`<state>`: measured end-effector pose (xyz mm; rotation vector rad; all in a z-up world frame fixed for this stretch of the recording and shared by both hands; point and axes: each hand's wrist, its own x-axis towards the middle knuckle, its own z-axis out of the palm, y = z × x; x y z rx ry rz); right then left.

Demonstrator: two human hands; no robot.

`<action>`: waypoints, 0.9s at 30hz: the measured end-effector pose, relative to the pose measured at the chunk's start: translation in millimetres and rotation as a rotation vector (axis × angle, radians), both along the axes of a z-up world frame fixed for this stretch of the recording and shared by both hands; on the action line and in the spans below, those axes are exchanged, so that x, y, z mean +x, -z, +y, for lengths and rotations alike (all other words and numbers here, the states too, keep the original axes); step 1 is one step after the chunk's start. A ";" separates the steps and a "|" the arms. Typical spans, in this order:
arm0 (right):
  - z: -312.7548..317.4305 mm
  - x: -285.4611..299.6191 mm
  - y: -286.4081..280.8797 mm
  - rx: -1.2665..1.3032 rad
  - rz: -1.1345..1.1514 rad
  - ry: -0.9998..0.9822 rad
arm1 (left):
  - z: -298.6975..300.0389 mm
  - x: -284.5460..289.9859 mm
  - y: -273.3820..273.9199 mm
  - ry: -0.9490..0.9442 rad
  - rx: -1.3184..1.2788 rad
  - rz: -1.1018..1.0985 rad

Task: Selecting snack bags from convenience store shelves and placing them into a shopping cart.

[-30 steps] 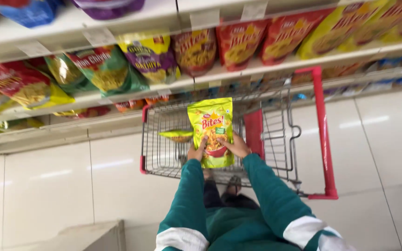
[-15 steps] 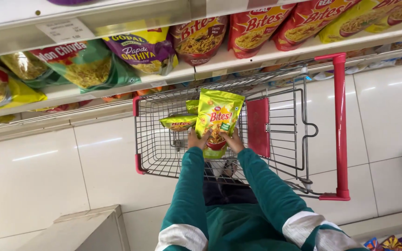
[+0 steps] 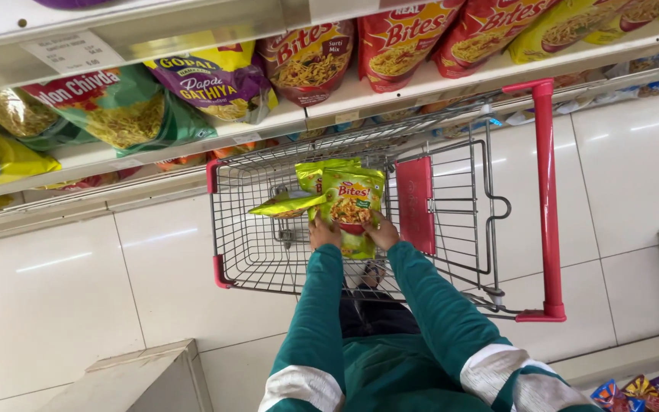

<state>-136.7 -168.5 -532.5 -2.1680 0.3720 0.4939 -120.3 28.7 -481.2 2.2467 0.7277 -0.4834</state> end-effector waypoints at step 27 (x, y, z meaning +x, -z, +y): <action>-70.2 86.1 -436.7 -0.032 -1.436 0.260 | -113.9 78.8 -415.7 0.380 -0.007 -1.517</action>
